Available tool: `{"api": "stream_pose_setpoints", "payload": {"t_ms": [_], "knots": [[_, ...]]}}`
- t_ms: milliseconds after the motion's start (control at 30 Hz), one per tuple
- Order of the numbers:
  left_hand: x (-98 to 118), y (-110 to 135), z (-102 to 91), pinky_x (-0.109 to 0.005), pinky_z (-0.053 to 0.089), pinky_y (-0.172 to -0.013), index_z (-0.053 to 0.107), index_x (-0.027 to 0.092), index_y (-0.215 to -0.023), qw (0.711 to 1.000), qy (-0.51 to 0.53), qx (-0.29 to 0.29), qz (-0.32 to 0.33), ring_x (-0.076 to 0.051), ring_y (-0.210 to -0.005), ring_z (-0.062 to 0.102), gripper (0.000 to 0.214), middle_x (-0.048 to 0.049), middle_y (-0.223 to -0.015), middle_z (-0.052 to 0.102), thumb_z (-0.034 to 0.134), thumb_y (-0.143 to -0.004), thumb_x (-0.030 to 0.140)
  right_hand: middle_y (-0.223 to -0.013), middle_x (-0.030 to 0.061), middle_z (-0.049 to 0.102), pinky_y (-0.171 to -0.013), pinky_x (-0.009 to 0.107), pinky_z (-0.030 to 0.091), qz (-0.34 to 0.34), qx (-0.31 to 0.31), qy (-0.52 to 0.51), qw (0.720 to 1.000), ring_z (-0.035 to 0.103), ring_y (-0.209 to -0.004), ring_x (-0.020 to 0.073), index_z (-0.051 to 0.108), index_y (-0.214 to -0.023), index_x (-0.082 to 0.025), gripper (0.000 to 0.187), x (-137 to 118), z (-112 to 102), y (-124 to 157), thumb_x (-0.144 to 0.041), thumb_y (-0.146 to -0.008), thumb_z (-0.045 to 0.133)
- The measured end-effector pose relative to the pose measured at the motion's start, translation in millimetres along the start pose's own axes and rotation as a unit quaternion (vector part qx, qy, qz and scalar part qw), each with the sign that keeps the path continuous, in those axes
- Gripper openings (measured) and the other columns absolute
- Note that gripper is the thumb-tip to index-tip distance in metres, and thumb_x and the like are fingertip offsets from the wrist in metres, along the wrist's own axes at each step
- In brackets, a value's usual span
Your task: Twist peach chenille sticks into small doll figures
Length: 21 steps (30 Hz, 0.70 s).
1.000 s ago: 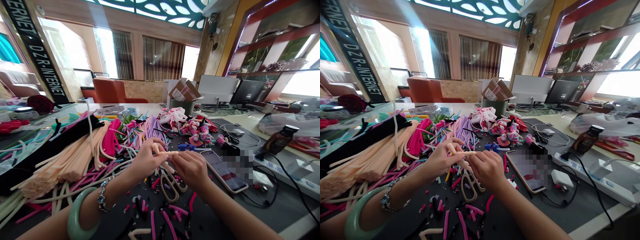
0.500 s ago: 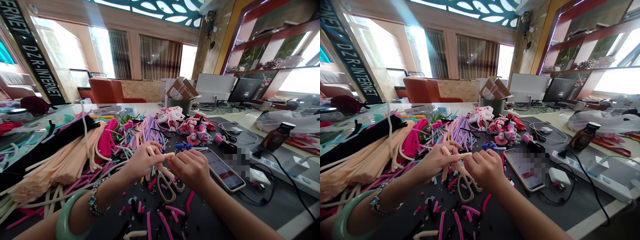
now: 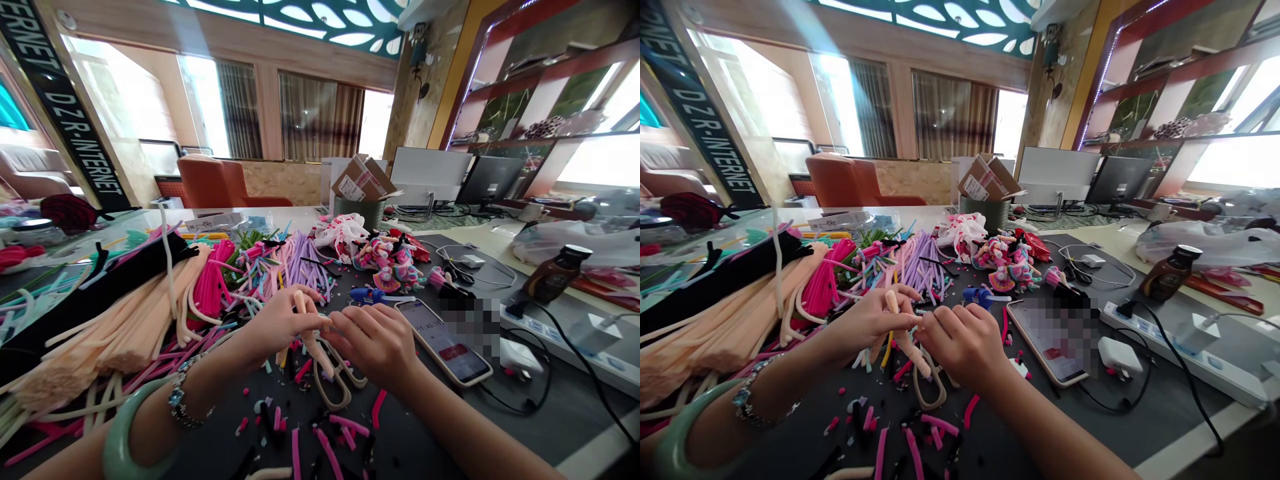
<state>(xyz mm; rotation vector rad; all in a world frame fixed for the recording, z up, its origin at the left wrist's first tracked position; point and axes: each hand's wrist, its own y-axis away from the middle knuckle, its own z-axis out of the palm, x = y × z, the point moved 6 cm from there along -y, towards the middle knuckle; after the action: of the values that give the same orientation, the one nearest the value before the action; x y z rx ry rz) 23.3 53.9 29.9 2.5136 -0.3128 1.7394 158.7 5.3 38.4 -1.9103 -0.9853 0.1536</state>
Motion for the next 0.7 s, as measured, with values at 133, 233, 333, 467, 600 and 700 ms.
{"api": "stream_pose_setpoints", "payload": {"t_ms": [133, 233, 333, 467, 600, 700], "knots": [[0.7, 0.6, 0.8, -0.033, 0.047, -0.071, 0.055, 0.017, -0.054, 1.000, 0.000, -0.021, -0.004, -0.027, -0.094, 0.059, 0.016, -0.0039, -0.073, 0.062, 0.065, -0.063, 0.026, -0.075, 0.0018, 0.068, -0.059, 0.030, 0.033, -0.004, -0.012, -0.004, 1.000, 0.057, -0.062, 0.0109, 0.064, -0.092, -0.017, 0.016, -1.1, 3.3, 2.8, -0.029, -0.088, 0.055], [2.8, 1.6, 0.6, -0.033, 0.047, -0.072, 0.056, 0.017, -0.057, 0.999, -0.016, -0.027, -0.006, -0.027, -0.095, 0.059, 0.013, -0.0047, -0.077, 0.062, 0.064, -0.063, 0.026, -0.077, 0.0020, 0.068, -0.058, 0.030, 0.033, -0.008, -0.019, -0.006, 1.000, 0.055, -0.061, 0.0110, 0.064, -0.094, -0.016, 0.016, -1.2, 4.9, 4.6, -0.028, -0.088, 0.055], [5.5, 1.7, -0.6, -0.033, 0.046, -0.075, 0.055, 0.017, -0.057, 0.999, -0.039, -0.021, 0.009, -0.027, -0.096, 0.059, 0.012, -0.0053, -0.081, 0.062, 0.063, -0.063, 0.024, -0.076, 0.0015, 0.068, -0.056, 0.031, 0.031, -0.004, -0.022, -0.013, 1.000, 0.053, -0.059, 0.0108, 0.064, -0.092, -0.016, 0.015, -1.1, 6.5, 4.9, -0.027, -0.089, 0.055], [6.0, 1.2, -0.2, -0.033, 0.046, -0.077, 0.055, 0.017, -0.058, 0.997, -0.073, -0.029, 0.023, -0.025, -0.094, 0.060, 0.011, -0.0048, -0.084, 0.063, 0.063, -0.065, 0.022, -0.072, 0.0017, 0.067, -0.055, 0.029, 0.032, 0.019, -0.016, -0.048, 0.999, 0.054, -0.059, 0.0106, 0.064, -0.084, -0.016, 0.015, -0.4, 7.5, 4.5, -0.025, -0.089, 0.054], [4.7, 1.2, 0.4, -0.029, 0.047, -0.071, 0.055, 0.017, -0.061, 0.997, -0.062, -0.040, 0.021, -0.022, -0.087, 0.061, 0.012, -0.0034, -0.081, 0.062, 0.063, -0.067, 0.023, -0.072, 0.0020, 0.068, -0.058, 0.027, 0.036, 0.039, -0.006, -0.080, 0.996, 0.059, -0.062, 0.0101, 0.064, -0.081, -0.016, 0.015, -0.2, 7.7, 4.6, -0.020, -0.090, 0.053], [4.1, 1.3, 1.5, -0.027, 0.047, -0.067, 0.056, 0.016, -0.067, 0.997, -0.054, -0.055, 0.012, -0.017, -0.076, 0.060, 0.011, -0.0016, -0.082, 0.061, 0.063, -0.069, 0.024, -0.073, 0.0015, 0.068, -0.060, 0.025, 0.038, 0.057, 0.015, -0.097, 0.993, 0.061, -0.065, 0.0099, 0.064, -0.082, -0.016, 0.012, 0.4, 5.9, 4.5, -0.017, -0.089, 0.054]]}}
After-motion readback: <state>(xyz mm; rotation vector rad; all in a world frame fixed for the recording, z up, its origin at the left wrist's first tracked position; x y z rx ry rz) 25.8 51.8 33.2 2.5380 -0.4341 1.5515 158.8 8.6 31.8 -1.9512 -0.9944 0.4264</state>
